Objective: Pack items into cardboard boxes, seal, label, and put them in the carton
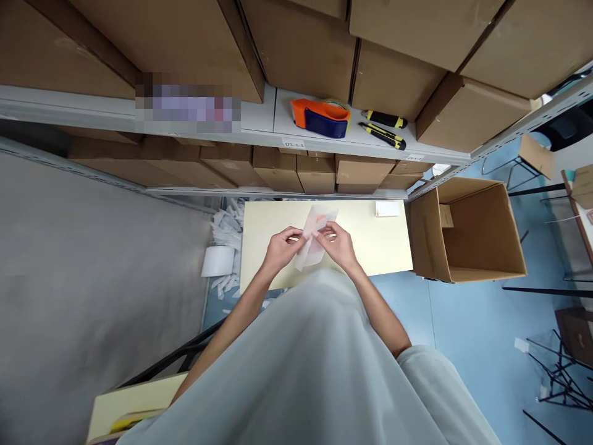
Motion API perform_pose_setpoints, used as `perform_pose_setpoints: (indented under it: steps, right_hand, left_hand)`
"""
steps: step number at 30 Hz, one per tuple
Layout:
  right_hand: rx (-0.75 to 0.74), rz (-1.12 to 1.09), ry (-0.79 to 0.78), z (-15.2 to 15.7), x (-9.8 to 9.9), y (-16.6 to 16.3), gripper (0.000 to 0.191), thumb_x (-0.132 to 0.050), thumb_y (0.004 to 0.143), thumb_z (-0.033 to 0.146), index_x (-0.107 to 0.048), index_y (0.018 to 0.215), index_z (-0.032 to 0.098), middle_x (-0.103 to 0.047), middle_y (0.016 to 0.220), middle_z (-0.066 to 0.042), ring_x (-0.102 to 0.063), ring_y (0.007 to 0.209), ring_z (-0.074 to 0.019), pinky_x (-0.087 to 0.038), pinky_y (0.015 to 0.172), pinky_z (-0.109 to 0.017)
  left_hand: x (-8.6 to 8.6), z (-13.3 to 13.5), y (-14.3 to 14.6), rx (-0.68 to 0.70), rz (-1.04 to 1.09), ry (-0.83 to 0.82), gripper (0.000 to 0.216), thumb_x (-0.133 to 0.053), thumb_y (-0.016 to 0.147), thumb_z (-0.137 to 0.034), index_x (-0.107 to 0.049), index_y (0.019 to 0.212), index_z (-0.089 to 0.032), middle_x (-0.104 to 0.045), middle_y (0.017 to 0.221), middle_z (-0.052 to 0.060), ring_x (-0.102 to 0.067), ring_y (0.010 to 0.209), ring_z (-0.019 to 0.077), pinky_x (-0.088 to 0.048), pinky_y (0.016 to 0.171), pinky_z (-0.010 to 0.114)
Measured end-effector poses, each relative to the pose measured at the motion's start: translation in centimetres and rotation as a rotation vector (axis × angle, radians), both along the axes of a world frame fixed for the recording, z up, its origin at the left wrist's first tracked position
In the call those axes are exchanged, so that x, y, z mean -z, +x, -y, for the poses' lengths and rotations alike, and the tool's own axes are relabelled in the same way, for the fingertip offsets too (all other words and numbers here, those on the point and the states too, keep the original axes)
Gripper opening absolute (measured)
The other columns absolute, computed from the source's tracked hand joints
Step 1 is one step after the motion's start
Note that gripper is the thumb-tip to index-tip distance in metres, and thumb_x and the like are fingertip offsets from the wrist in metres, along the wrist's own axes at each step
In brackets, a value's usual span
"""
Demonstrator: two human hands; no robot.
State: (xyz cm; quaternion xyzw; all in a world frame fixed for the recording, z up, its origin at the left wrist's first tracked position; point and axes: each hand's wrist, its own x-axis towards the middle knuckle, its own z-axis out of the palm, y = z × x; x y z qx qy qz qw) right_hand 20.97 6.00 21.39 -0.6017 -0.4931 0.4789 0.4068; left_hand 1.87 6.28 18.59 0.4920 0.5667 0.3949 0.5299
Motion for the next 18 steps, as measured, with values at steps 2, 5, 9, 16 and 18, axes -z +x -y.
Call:
perform_pose_setpoints:
  steps: [2, 5, 9, 16, 18]
  right_hand:
    - [-0.006, -0.036, -0.013, -0.5, -0.1, -0.4, 0.041, -0.081, 0.083, 0.060, -0.071, 0.097, 0.023, -0.077, 0.091, -0.004, -0.072, 0.084, -0.0204, -0.058, 0.073, -0.030]
    - [0.036, -0.089, -0.005, -1.3, 0.3, -0.7, 0.042, -0.077, 0.085, 0.064, -0.069, 0.089, 0.023, -0.072, 0.082, -0.001, -0.068, 0.075, -0.0182, -0.057, 0.071, -0.030]
    - [0.067, -0.248, -0.030, -1.8, 0.7, -0.8, 0.047, -0.082, 0.080, 0.064, -0.069, 0.099, 0.023, -0.070, 0.080, 0.001, -0.066, 0.072, -0.0173, -0.059, 0.071, -0.031]
    - [0.119, -0.312, 0.019, -0.8, -0.3, -1.1, 0.056, -0.086, 0.080, 0.058, -0.069, 0.121, 0.024, -0.078, 0.115, -0.008, -0.075, 0.101, -0.0219, -0.064, 0.088, -0.036]
    - [0.209, -0.216, 0.059, 0.2, -0.9, -1.3, 0.044, -0.082, 0.086, 0.058, -0.070, 0.111, 0.024, -0.077, 0.113, -0.008, -0.074, 0.099, -0.0215, -0.064, 0.086, -0.035]
  left_hand:
    - [-0.2, 0.2, 0.3, 0.036, -0.060, 0.074, 0.029, -0.075, 0.082, -0.051, -0.076, 0.084, -0.022, -0.074, 0.091, 0.004, -0.068, 0.075, 0.0169, -0.058, 0.067, 0.029]
    - [-0.5, 0.5, 0.6, 0.056, -0.157, 0.152, 0.020, -0.072, 0.083, -0.042, -0.076, 0.085, -0.022, -0.074, 0.090, 0.003, -0.069, 0.079, 0.0168, -0.059, 0.071, 0.029]
    - [-0.9, 0.6, 1.0, 0.029, -0.218, 0.165, 0.015, -0.073, 0.083, -0.037, -0.076, 0.084, -0.023, -0.075, 0.091, 0.002, -0.070, 0.078, 0.0160, -0.061, 0.072, 0.029]
    - [-1.2, 0.4, 2.2, -0.185, -0.176, 0.062, 0.015, -0.075, 0.079, -0.035, -0.074, 0.083, -0.021, -0.074, 0.087, 0.001, -0.071, 0.069, 0.0143, -0.061, 0.067, 0.026]
    - [-1.4, 0.5, 2.5, -0.261, -0.157, 0.035, 0.015, -0.076, 0.079, -0.035, -0.073, 0.084, -0.021, -0.072, 0.086, 0.001, -0.072, 0.069, 0.0145, -0.060, 0.064, 0.025]
